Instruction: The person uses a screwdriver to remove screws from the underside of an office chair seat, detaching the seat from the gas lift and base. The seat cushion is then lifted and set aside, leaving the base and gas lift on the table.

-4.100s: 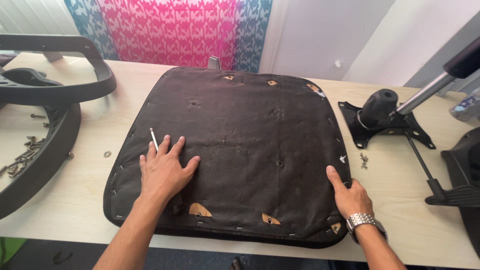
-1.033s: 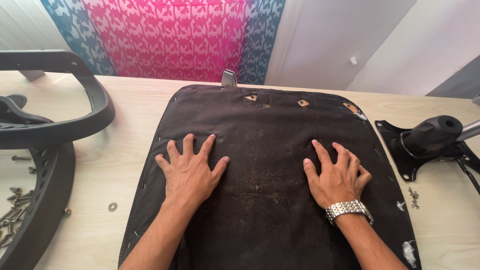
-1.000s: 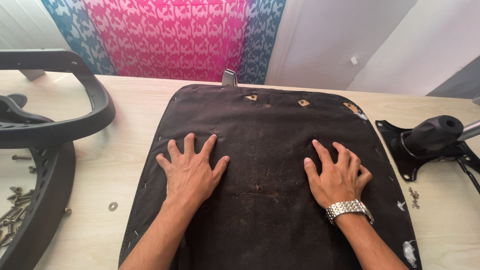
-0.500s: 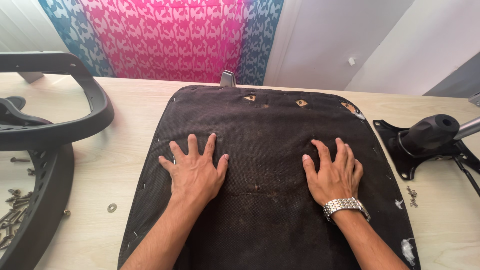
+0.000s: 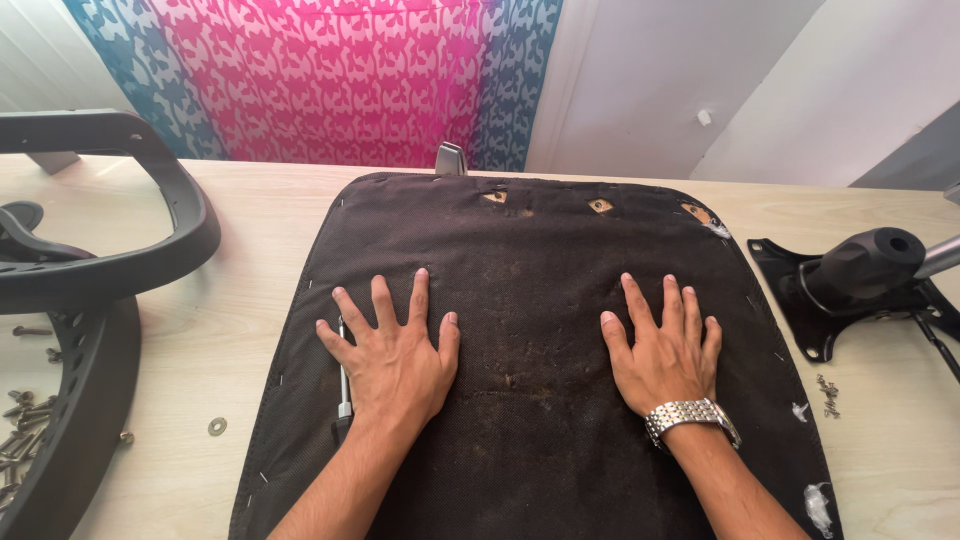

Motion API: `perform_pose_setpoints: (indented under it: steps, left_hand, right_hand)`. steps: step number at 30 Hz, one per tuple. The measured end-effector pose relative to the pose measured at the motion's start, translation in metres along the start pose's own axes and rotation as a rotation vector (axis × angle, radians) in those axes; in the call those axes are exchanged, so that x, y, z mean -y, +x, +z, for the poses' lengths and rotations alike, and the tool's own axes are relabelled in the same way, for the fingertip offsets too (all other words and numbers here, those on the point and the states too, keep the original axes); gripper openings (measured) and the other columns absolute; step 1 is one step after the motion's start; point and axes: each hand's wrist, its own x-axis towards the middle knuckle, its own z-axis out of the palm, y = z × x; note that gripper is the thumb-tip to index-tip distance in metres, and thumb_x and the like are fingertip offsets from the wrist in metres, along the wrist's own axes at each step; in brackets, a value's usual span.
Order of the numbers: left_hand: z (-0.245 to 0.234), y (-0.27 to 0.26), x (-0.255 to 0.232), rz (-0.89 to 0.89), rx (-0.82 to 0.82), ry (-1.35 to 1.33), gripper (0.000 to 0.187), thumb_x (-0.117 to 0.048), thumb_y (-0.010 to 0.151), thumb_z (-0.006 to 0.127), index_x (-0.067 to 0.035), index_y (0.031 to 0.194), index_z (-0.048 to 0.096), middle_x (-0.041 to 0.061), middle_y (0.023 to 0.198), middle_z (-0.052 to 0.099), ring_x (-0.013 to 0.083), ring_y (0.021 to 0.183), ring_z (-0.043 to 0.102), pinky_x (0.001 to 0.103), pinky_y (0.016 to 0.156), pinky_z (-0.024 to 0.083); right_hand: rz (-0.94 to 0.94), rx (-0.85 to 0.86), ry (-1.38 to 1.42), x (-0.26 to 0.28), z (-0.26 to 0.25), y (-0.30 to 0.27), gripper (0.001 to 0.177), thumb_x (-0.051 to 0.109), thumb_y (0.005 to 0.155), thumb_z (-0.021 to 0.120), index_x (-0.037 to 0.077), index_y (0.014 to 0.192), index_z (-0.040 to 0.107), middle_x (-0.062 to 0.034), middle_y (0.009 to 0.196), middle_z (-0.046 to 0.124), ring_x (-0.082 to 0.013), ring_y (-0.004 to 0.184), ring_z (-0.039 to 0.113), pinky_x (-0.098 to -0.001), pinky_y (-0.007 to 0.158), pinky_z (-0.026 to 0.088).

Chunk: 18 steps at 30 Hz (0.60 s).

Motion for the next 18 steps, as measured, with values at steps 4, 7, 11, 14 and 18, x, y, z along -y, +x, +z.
perform_pose_setpoints:
  steps: [4,7,11,14,18]
  left_hand:
    - [0.001,0.001,0.0,0.003,-0.014,-0.015,0.074,-0.06,0.093,0.033,-0.029,0.159,0.029,0.025,0.157,0.02,0.0614,0.14,0.005,0.082,0.101,0.01]
    - [0.001,0.001,0.0,-0.002,0.0,-0.016,0.074,-0.06,0.092,0.033,-0.029,0.159,0.028,0.025,0.158,0.019,0.0616,0.14,0.004,0.082,0.101,0.01]
    - [0.002,0.001,0.0,-0.003,0.002,-0.027,0.075,-0.06,0.092,0.033,-0.029,0.16,0.028,0.025,0.159,0.018,0.0613,0.14,0.003,0.082,0.101,0.009]
    - [0.002,0.001,0.0,-0.002,-0.005,-0.038,0.075,-0.06,0.092,0.033,-0.027,0.159,0.029,0.026,0.159,0.019,0.0613,0.14,0.003,0.082,0.102,0.008]
    - [-0.001,0.001,-0.001,-0.005,0.024,-0.024,0.07,-0.06,0.094,0.033,-0.025,0.154,0.03,0.026,0.156,0.021,0.0622,0.142,0.003,0.082,0.104,0.007]
  right_hand:
    - [-0.003,-0.006,0.015,0.002,-0.004,-0.001,0.062,0.062,0.094,0.038,0.037,0.15,0.044,-0.0177,0.162,0.026,-0.0348,0.15,0.019,-0.0604,0.117,0.011]
    - [0.018,0.004,0.046,0.003,-0.007,-0.001,0.06,0.062,0.094,0.04,0.037,0.148,0.048,-0.0168,0.162,0.027,-0.0334,0.151,0.019,-0.0593,0.119,0.011]
    - [0.033,0.0,0.077,0.005,-0.01,-0.003,0.058,0.062,0.094,0.042,0.036,0.145,0.051,-0.0157,0.163,0.027,-0.0321,0.152,0.019,-0.0585,0.12,0.011]
    - [0.024,-0.004,0.089,0.005,-0.011,-0.003,0.059,0.062,0.093,0.044,0.033,0.144,0.052,-0.0164,0.164,0.026,-0.0323,0.153,0.017,-0.0582,0.121,0.01]
    - [0.003,0.041,0.054,0.002,-0.011,-0.004,0.069,0.068,0.089,0.046,0.03,0.147,0.046,-0.0181,0.164,0.021,-0.033,0.153,0.012,-0.057,0.12,0.008]
